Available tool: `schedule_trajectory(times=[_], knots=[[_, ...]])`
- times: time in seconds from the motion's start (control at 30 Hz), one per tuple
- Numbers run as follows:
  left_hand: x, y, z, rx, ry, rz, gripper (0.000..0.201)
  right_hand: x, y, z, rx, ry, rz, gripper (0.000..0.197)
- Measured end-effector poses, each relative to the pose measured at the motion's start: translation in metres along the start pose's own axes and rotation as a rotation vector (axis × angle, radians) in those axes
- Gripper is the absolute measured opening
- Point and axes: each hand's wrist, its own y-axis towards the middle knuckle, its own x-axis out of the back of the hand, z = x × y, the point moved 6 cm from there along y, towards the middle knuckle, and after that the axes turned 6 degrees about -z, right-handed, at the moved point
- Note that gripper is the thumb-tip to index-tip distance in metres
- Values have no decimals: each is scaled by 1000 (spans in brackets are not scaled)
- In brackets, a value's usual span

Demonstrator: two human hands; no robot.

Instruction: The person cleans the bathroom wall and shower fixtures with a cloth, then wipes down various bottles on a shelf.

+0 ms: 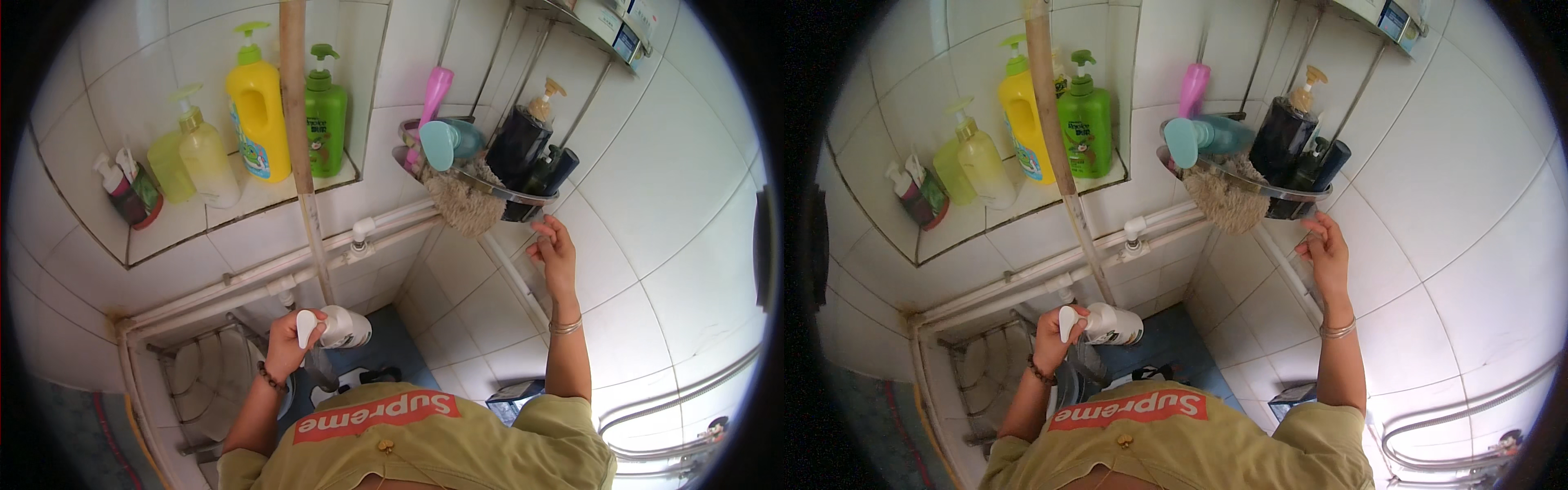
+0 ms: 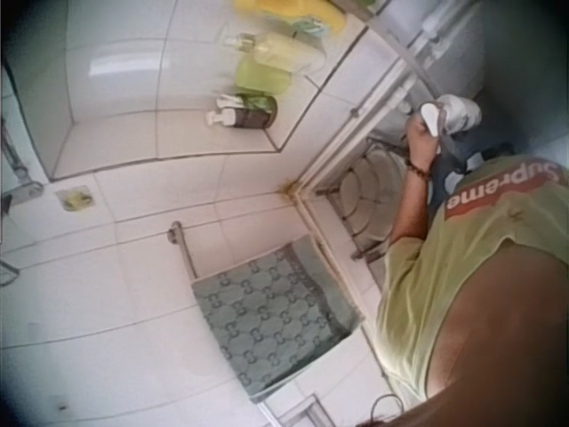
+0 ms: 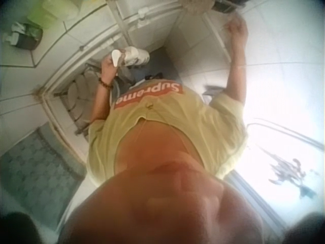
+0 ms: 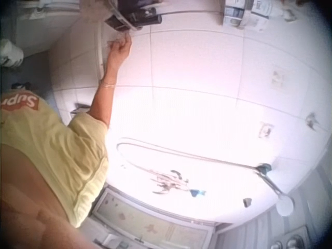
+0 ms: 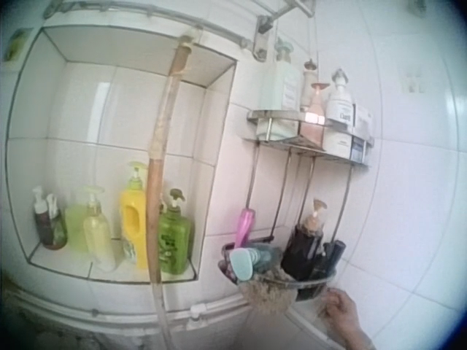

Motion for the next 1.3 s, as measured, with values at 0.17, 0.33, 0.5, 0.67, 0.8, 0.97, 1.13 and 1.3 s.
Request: schedule_trajectory(times=[0.17,0.33,0.5,0.67,0.8,0.97,1.13,1.3], knots=[[-1,0,3,-1,-42,1,10,9,10,43,152,-29,-3,15],[5,-5,2,-9,-61,-18,11,13,43,127,257,-159,-186,14],[10,-9,2,2,-45,-32,11,-4,109,158,482,-421,-25,17],[15,-12,-2,-6,-14,-76,9,-40,138,152,609,-880,296,34],[17,-16,-2,-5,-30,-97,9,-58,146,141,542,-1239,433,29],[16,-18,-4,37,-15,-107,9,-59,151,138,629,-1380,416,22],[14,-14,-4,-1,-4,-99,9,-46,149,155,458,-1144,341,24],[9,-10,-4,18,19,-80,10,-18,150,187,455,-930,176,23]])
